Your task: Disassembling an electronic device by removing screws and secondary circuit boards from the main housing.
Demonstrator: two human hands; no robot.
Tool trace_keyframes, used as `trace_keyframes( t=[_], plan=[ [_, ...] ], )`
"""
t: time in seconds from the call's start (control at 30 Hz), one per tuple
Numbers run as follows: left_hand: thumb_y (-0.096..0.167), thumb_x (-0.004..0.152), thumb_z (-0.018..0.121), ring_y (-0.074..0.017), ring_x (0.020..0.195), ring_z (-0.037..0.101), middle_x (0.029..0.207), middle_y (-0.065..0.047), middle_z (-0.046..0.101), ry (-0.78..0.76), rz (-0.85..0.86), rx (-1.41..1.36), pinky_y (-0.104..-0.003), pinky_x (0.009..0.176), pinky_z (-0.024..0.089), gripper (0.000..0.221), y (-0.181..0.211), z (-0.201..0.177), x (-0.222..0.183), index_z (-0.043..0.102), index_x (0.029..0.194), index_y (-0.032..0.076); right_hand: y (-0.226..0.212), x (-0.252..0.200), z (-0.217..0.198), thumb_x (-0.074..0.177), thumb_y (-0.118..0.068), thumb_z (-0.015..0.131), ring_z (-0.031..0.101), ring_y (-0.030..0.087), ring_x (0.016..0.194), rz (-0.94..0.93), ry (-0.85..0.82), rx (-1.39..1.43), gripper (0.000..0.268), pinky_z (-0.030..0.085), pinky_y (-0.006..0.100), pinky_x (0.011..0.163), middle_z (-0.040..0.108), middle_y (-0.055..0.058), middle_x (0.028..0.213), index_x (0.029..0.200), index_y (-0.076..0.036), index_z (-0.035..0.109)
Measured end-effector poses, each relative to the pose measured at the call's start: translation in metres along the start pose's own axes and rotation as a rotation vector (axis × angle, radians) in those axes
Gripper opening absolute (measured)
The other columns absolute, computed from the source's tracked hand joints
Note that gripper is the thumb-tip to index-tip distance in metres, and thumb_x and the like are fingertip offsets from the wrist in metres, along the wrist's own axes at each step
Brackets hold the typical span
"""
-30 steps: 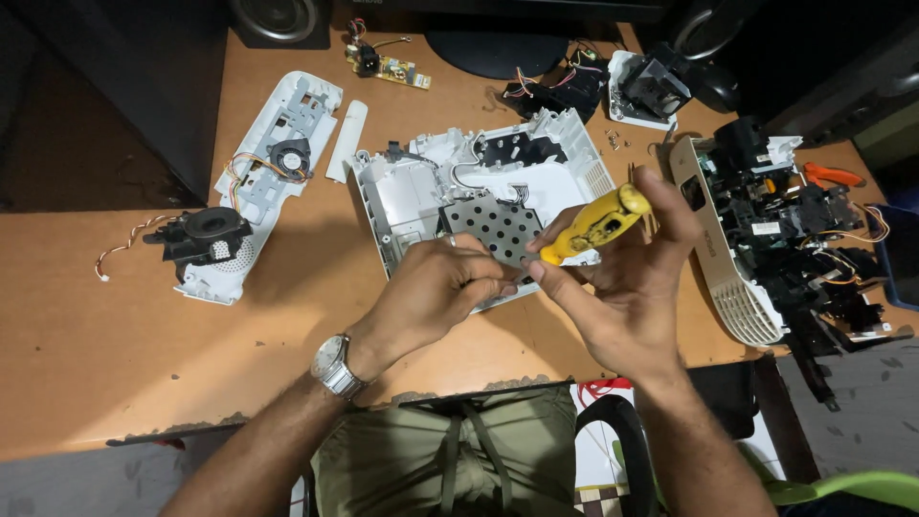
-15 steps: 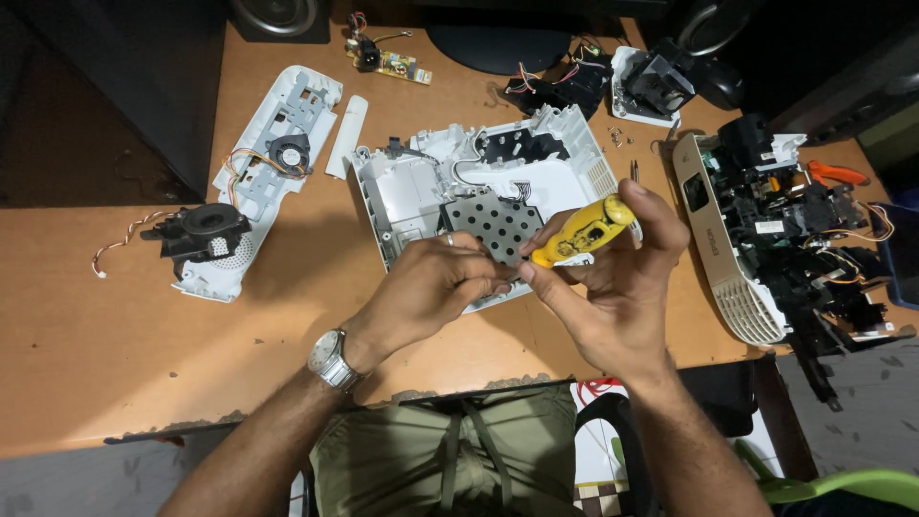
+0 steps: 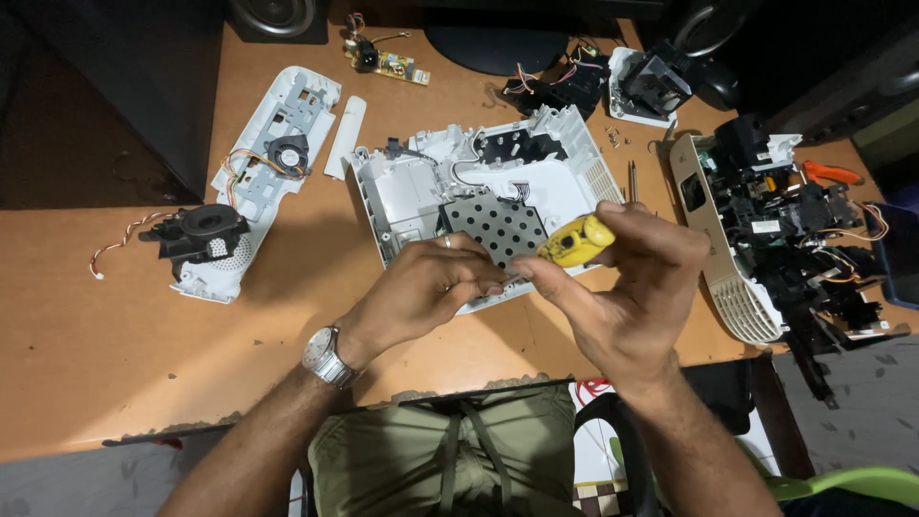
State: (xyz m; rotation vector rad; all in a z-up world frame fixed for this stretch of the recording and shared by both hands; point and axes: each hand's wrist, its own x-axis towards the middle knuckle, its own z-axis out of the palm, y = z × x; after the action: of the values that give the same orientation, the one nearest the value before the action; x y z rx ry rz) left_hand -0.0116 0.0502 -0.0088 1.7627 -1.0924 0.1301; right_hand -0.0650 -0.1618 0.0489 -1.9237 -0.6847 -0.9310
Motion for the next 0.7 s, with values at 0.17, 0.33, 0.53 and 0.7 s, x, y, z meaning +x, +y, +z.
trace_keyframes(
  t=[0.17, 0.33, 0.53, 0.7],
  plan=[
    [0.005, 0.097, 0.055, -0.0237, 0.103, 0.069, 0.103, -0.007, 0.079, -0.024, -0.015, 0.035, -0.037, 0.087, 0.056, 0.024, -0.001, -0.002, 0.000, 0.076, 0.109, 0.005, 0.007, 0.000, -0.006, 0.073, -0.014, 0.106, 0.066, 0.024, 0.098, -0.215, 0.028, -0.280, 0.074, 0.060, 0.037, 0.096, 0.059, 0.016, 0.107, 0.119, 0.010, 0.053],
    [0.013, 0.103, 0.056, -0.0237, 0.103, 0.070, 0.103, -0.006, 0.080, -0.040, -0.012, 0.016, -0.035, 0.089, 0.055, 0.023, -0.002, -0.005, 0.000, 0.075, 0.111, 0.005, 0.014, 0.016, -0.011, 0.079, -0.019, 0.102, 0.073, 0.019, 0.085, -0.362, -0.054, -0.307, 0.066, 0.066, 0.029, 0.074, 0.070, 0.015, 0.099, 0.116, 0.010, 0.056],
    [-0.004, 0.089, 0.053, -0.0239, 0.105, 0.071, 0.100, -0.007, 0.080, -0.075, -0.040, -0.023, -0.036, 0.087, 0.057, 0.029, -0.004, -0.007, 0.000, 0.075, 0.107, 0.003, -0.008, 0.044, -0.013, 0.096, 0.000, 0.068, 0.079, 0.037, 0.104, -0.141, -0.440, 0.263, 0.040, 0.072, 0.037, 0.089, 0.071, 0.028, 0.113, 0.130, 0.006, 0.048],
    [0.006, 0.101, 0.055, -0.0270, 0.108, 0.070, 0.108, -0.010, 0.078, -0.025, -0.012, -0.005, -0.038, 0.093, 0.054, 0.020, -0.001, -0.004, 0.000, 0.074, 0.110, 0.004, -0.015, 0.052, -0.007, 0.102, -0.021, 0.057, 0.071, 0.042, 0.118, -0.279, -0.408, 0.072, 0.031, 0.066, 0.048, 0.099, 0.063, 0.033, 0.127, 0.120, 0.003, 0.052]
  ],
)
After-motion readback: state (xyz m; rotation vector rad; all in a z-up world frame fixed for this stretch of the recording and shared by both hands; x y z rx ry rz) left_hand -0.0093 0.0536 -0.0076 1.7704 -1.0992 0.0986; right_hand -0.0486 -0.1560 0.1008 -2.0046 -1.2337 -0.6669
